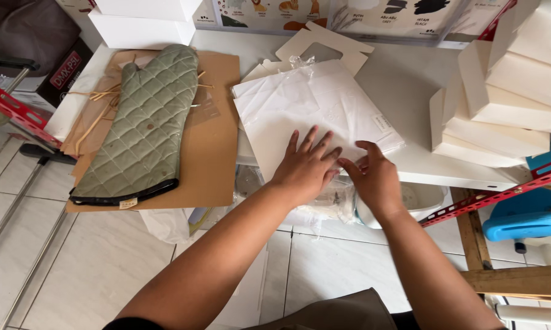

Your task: The person picks flat white cardboard bakery boxes from a stack, peels plastic wrapping off a box, and folds and assembles windowed cake boxes by hand, pressing the sides and flaps into shape and stacking the finished boxes on the shelf.

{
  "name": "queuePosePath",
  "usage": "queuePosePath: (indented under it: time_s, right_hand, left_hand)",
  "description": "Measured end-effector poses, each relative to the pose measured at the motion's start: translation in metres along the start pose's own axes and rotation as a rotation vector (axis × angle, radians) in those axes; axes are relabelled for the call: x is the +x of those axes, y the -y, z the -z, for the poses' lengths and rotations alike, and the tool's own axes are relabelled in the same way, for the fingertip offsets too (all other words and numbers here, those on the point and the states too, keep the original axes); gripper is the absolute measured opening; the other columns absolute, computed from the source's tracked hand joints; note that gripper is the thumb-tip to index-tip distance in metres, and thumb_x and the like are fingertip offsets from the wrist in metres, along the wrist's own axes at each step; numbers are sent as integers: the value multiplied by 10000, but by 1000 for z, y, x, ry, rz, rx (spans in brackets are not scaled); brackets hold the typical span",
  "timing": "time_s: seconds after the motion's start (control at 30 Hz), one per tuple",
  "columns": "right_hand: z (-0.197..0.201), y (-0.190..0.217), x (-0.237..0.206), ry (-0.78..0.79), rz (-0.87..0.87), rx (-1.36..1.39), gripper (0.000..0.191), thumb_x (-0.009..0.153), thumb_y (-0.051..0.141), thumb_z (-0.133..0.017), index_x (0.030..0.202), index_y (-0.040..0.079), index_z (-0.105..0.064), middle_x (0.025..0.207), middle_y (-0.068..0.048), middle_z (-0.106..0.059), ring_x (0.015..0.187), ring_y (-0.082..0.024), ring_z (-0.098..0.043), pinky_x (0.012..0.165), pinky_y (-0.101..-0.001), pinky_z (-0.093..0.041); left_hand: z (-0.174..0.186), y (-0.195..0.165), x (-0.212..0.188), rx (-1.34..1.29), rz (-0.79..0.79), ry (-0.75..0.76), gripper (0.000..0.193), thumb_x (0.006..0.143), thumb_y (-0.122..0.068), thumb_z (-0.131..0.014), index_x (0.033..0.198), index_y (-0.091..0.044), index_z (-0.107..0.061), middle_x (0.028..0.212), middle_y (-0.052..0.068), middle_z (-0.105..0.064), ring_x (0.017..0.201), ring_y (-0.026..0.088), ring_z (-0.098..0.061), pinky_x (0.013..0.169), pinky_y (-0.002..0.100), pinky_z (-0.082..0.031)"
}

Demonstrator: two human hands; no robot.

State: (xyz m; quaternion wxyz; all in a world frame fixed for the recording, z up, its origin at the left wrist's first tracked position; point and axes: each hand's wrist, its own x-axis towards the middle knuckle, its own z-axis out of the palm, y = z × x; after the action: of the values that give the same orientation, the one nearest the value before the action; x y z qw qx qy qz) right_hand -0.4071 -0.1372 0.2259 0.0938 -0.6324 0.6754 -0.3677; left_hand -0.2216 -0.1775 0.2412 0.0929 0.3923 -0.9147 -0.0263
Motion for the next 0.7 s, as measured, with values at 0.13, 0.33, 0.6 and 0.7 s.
queuePosePath:
  time_s: [0.13, 0.33, 0.6, 0.7]
  right_hand:
    - [5, -17, 8, -21, -19, 220, 200, 966, 87, -634, 1141, 69, -729, 663, -105, -602, 599, -174, -500, 553, -326, -448]
    - [25, -41, 1, 60, -59, 4, 114, 874, 21, -654, 891, 41, -765, 554, -80, -586, 474, -139, -490, 499, -303, -417]
    - [34, -42, -12, -42, -97, 42, 131, 917, 22, -630, 900, 35, -760, 578, -72, -600, 482, -122, -484, 491, -301, -409]
    - [36, -44, -7, -55, -73, 57, 122, 923, 18, -632, 916, 26, -753, 588, -34, -602, 494, -92, -485, 499, -279, -411]
  left_hand:
    - [-17, 9, 7, -75, 4, -52, 567, 1023, -492, -460, 1528, -238, -421, 1638, 85, -294, 1523, 352, -194, 1215, 580, -101]
    - [-28, 22, 3, -50, -23, -103, 593, 998, -507, -489, 1528, -249, -433, 1640, 63, -324, 1522, 319, -237, 1231, 538, -132]
    - [-27, 41, -15, -77, -115, -109, 554, 1019, -460, -472, 1518, -221, -453, 1628, 54, -365, 1523, 312, -274, 1232, 542, -162]
    - [-29, 40, -22, 95, -171, -130, 556, 1043, -432, -439, 1513, -134, -447, 1596, 132, -395, 1477, 355, -338, 1196, 543, -230]
